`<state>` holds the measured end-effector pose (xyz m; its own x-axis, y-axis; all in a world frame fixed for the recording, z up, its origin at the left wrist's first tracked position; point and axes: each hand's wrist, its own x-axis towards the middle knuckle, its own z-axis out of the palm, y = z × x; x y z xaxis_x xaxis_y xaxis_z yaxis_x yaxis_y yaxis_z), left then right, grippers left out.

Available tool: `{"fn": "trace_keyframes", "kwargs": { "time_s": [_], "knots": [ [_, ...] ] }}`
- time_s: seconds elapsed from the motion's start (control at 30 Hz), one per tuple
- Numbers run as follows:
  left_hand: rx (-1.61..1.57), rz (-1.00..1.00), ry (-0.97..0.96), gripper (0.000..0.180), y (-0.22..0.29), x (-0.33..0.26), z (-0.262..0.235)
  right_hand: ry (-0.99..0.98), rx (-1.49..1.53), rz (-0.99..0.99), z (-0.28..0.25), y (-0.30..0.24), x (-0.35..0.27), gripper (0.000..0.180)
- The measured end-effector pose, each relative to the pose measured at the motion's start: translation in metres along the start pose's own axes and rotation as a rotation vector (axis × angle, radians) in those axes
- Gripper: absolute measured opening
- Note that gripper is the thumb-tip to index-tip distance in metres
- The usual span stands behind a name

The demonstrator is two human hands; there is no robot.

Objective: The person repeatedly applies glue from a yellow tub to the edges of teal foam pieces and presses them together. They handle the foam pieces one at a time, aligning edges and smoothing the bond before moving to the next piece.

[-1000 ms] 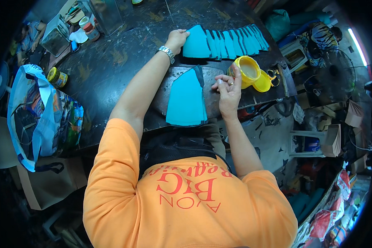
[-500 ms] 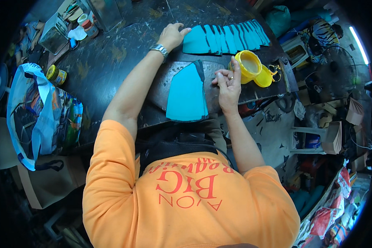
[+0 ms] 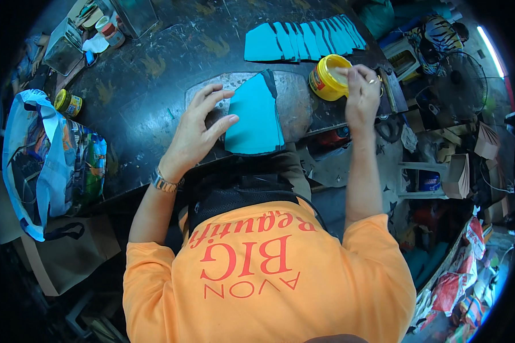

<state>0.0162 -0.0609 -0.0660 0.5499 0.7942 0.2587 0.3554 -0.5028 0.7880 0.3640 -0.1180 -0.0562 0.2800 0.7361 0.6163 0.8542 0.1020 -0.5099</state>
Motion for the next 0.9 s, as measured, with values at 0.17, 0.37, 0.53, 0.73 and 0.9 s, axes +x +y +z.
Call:
{"fn": "trace_keyframes", "kwargs": {
  "time_s": [0.17,0.37,0.53,0.73,0.9],
  "knots": [
    [-0.046,0.057,0.031,0.047,0.004,-0.003,0.021,-0.308,-0.737,0.045,-0.003,0.032,0.039,0.051],
    [0.229,0.161,0.028,0.05,-0.007,-0.001,0.043,-0.016,-0.511,-0.039,-0.019,0.025,0.033,0.046],
    [0.211,0.167,0.056,0.05,-0.011,-0.004,0.046,-0.261,-0.652,0.069,-0.023,0.0,-0.008,0.042],
    [0.237,0.119,0.033,0.049,-0.004,-0.003,0.043,-0.297,0.159,0.111,-0.008,-0.031,-0.027,0.029],
    [0.286,0.115,0.041,0.048,-0.001,-0.003,0.043,-0.355,0.601,0.076,0.065,-0.035,-0.03,0.041]
  ]
}}
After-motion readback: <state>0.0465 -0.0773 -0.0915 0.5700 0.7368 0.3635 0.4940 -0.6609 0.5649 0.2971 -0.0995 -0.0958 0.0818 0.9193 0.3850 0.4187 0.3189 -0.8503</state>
